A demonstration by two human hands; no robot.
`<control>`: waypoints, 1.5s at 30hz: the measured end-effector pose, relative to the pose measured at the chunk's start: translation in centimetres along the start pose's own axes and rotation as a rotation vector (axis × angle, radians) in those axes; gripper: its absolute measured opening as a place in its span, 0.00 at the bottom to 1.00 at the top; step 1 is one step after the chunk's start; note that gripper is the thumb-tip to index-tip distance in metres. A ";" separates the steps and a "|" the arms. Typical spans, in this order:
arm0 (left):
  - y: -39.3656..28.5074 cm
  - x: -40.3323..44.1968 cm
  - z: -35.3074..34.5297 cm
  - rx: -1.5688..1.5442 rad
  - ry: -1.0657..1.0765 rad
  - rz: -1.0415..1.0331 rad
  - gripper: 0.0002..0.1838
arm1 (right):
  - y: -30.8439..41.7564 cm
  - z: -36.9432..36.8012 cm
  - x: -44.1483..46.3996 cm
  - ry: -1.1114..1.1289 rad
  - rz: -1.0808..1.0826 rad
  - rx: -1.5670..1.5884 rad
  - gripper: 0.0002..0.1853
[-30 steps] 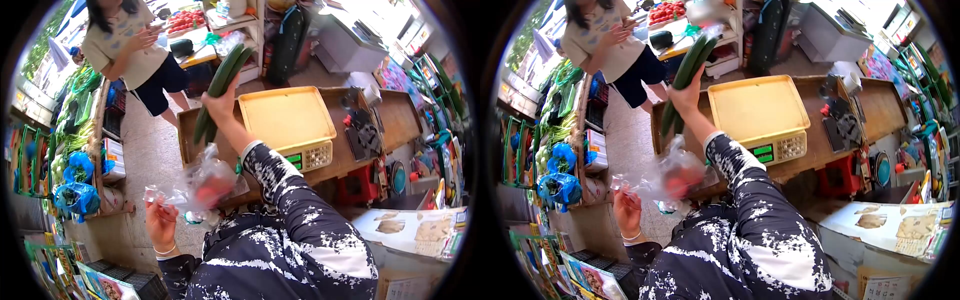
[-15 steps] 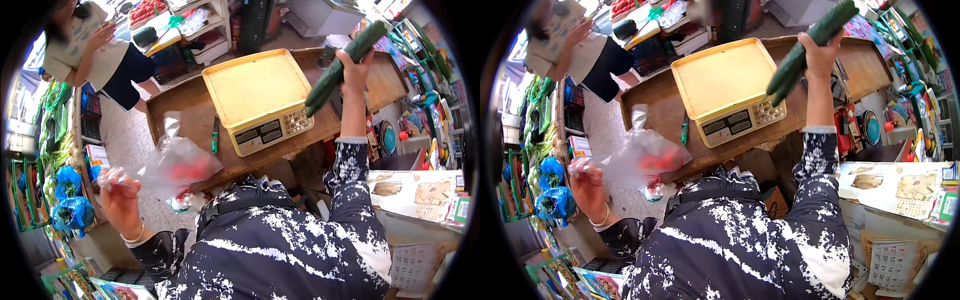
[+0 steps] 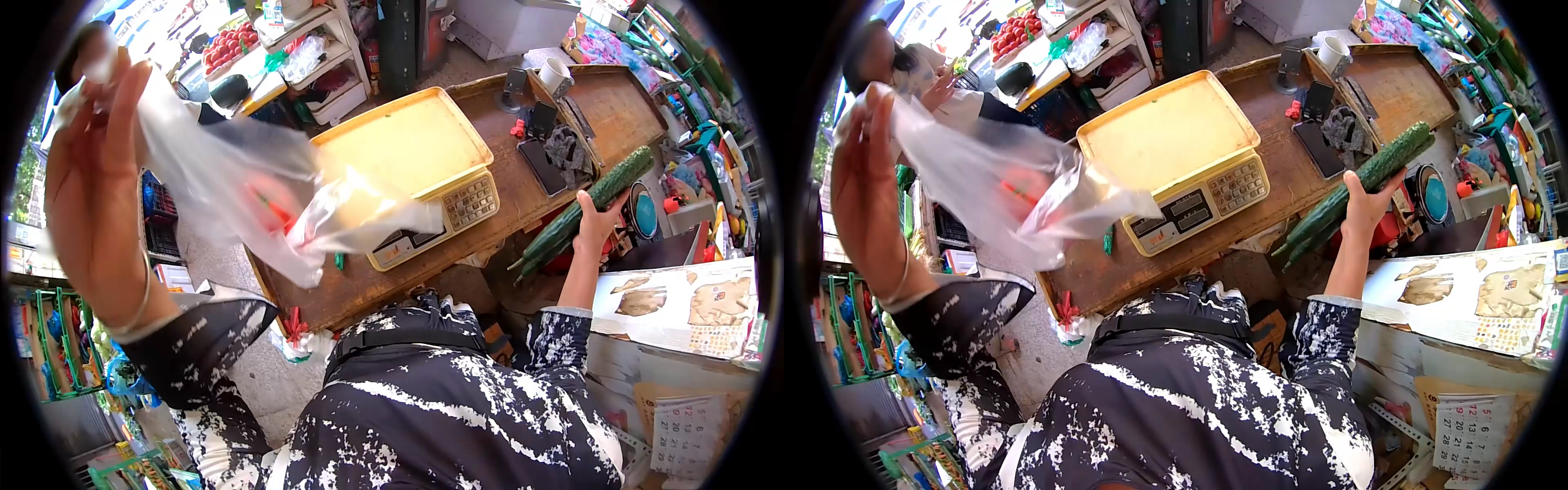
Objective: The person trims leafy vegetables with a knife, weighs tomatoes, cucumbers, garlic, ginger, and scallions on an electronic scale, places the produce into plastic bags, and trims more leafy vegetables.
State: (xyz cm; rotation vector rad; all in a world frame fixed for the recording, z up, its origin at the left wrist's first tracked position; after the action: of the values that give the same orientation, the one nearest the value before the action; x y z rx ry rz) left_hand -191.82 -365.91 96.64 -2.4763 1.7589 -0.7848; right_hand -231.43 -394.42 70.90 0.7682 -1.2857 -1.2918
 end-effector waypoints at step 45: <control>0.4 -2.4 27.4 0.633 -1.068 -0.262 0.13 | 2.1 -21.1 3.6 0.840 0.636 -0.746 0.56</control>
State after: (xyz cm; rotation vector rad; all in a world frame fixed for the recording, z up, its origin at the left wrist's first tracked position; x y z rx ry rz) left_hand -181.86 -371.51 71.66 -2.0172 0.6819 0.0642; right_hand -211.50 -402.47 69.54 0.2476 -0.2566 -0.6862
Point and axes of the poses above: each hand's wrist, its own x-axis towards the middle knuckle, its own z-axis out of the back of the hand, y = z × x, the point moved 4 cm from there along x, towards the middle knuckle, and after that the axes turned 12 degrees about -x, right-handed, at the moved point
